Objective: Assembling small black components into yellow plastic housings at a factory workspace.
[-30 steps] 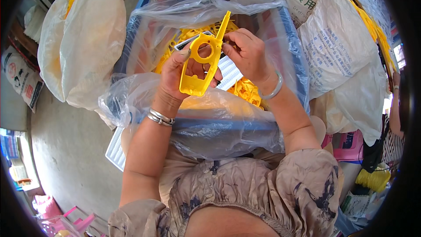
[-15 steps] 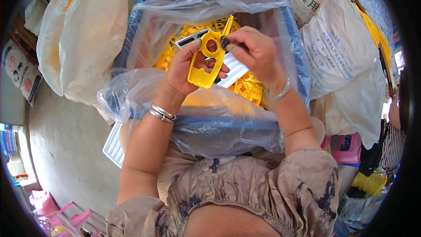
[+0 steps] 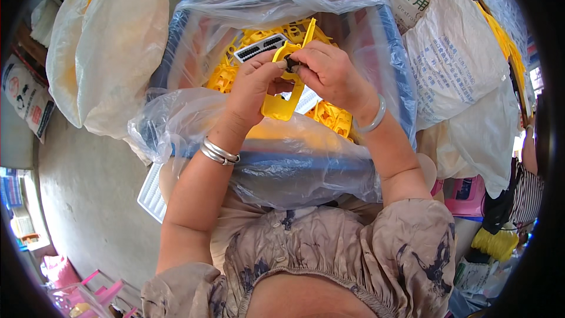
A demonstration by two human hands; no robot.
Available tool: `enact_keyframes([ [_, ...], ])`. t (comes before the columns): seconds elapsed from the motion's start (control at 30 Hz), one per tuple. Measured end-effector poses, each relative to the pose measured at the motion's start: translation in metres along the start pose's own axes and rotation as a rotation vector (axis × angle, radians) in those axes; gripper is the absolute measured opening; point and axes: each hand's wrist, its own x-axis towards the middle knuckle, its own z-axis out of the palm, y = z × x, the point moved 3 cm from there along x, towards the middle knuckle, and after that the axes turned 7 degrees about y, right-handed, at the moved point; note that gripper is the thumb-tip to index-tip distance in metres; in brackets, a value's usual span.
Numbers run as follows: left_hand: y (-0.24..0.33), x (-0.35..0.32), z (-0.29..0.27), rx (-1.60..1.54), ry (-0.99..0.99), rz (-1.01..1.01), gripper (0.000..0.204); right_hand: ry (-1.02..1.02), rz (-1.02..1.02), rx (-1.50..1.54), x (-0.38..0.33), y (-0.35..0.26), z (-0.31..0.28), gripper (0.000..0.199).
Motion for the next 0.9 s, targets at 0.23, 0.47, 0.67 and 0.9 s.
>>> enact_keyframes([
  [0.23,0.000,-0.004,0.005,0.185,0.086,0.222,0.032,-0.011,-0.130,-0.156,-0.003,-0.006,0.005,0.015],
  [0.47,-0.007,-0.003,0.007,0.236,0.099,0.423,0.027,0.028,-0.149,-0.199,-0.006,-0.008,0.012,0.016],
  [0.67,-0.001,0.000,0.005,0.045,0.038,0.290,0.032,0.151,-0.149,-0.094,-0.005,-0.002,0.004,0.028],
  [0.9,0.008,-0.001,0.003,-0.145,0.053,0.246,0.033,0.211,0.741,0.660,-0.010,0.013,0.006,0.020],
])
